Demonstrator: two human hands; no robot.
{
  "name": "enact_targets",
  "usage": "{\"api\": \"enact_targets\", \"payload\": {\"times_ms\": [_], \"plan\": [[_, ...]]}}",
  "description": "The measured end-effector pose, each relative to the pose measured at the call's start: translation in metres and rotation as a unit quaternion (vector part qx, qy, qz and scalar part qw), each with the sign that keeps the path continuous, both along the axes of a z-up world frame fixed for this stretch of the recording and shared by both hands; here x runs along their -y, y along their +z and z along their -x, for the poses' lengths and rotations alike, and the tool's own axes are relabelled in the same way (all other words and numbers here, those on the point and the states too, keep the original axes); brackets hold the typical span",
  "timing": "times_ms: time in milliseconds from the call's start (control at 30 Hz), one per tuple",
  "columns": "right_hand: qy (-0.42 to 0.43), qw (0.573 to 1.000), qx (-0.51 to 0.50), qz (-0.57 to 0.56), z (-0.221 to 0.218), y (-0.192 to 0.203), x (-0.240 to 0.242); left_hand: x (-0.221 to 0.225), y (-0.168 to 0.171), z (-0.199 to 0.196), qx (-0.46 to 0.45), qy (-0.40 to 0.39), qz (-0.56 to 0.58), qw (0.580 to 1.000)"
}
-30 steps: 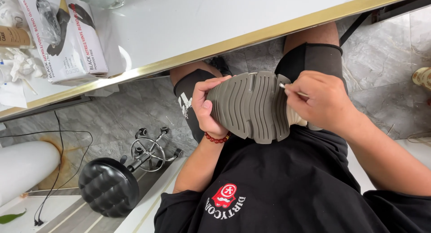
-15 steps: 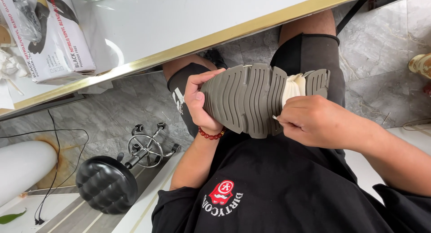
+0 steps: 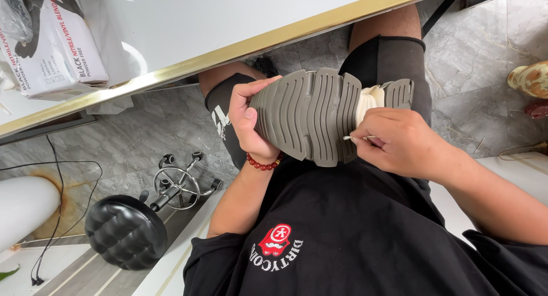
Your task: The person holds a sneaker on their lap and cleans its rubber outsole, running a cotton swab along the tread grooves and edges, rotating the shoe to reach different sections of the sole.
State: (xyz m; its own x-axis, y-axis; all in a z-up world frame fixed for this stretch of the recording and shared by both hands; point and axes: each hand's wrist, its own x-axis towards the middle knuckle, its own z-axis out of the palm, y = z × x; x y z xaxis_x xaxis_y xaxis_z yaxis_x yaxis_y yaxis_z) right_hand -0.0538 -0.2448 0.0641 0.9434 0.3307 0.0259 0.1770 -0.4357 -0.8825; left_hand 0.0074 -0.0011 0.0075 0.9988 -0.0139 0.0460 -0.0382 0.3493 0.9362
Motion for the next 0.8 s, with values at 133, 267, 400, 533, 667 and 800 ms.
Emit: {"api": "enact_targets", "payload": {"times_ms": [133, 267, 400, 533, 667, 800], "plan": [[0.028, 0.999, 0.017, -0.011, 0.002, 0.003, 0.002, -0.001, -0.007, -0.001, -0.006, 0.007, 0.007, 1.000], [0.084, 0.996, -0.038, -0.016, 0.007, 0.001, 0.004, -0.001, -0.009, -0.004, -0.036, -0.002, 0.052, 0.998], [0.059, 0.997, -0.025, -0.034, 0.007, 0.001, -0.001, -0.002, -0.009, -0.004, -0.025, 0.000, 0.037, 0.999], [-0.004, 0.999, 0.047, -0.011, 0.003, -0.008, -0.005, -0.002, -0.005, 0.001, -0.024, -0.009, 0.044, 0.999], [-0.078, 0.991, 0.103, 0.032, -0.011, -0.014, -0.005, 0.000, -0.003, 0.006, -0.007, -0.010, 0.032, 0.999], [-0.126, 0.981, 0.134, 0.053, -0.025, -0.024, -0.004, -0.003, -0.009, 0.008, -0.005, -0.009, 0.053, 0.999]]}}
